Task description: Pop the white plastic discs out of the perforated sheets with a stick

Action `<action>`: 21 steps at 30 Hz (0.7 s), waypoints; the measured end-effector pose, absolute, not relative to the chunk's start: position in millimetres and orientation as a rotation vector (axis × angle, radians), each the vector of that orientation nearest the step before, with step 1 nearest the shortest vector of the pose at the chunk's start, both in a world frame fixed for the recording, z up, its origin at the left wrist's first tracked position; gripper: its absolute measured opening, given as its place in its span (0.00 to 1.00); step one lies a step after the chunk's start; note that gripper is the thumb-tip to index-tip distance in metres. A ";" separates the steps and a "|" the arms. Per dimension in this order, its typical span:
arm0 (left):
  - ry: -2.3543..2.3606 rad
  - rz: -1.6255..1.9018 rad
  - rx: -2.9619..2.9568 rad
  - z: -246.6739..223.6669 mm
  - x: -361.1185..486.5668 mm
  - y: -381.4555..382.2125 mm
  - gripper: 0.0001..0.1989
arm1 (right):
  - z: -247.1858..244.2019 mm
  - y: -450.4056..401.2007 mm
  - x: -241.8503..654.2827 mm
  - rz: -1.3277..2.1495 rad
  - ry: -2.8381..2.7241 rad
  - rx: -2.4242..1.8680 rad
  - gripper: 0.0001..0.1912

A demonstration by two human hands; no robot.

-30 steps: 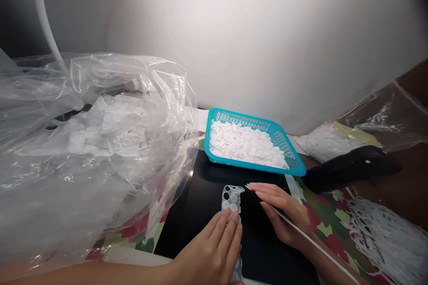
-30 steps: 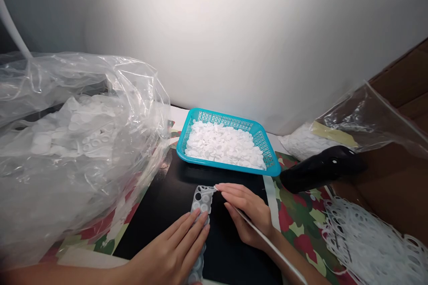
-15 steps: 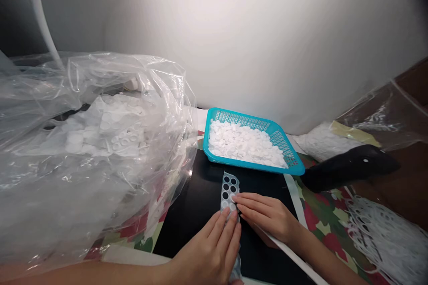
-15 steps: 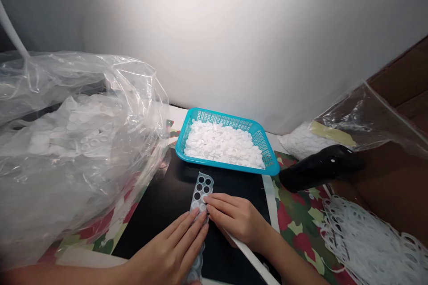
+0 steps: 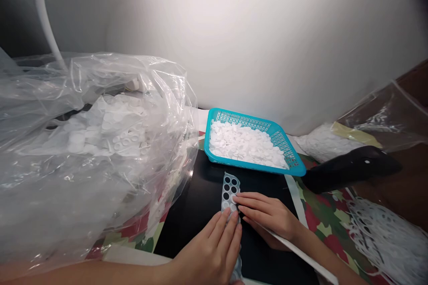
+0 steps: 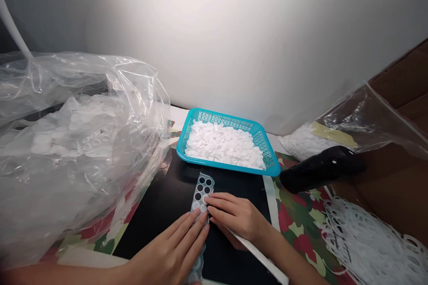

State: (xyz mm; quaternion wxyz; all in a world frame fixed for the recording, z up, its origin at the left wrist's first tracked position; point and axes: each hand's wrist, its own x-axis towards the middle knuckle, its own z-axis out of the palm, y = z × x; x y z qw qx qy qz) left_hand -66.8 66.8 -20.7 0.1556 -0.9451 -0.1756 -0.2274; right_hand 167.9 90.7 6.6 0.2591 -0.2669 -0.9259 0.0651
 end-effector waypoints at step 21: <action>-0.480 -0.698 -2.717 -23.4 -64.9 68.2 0.29 | -4.7 92.5 161.3 -0.078 -2.162 -1.005 0.19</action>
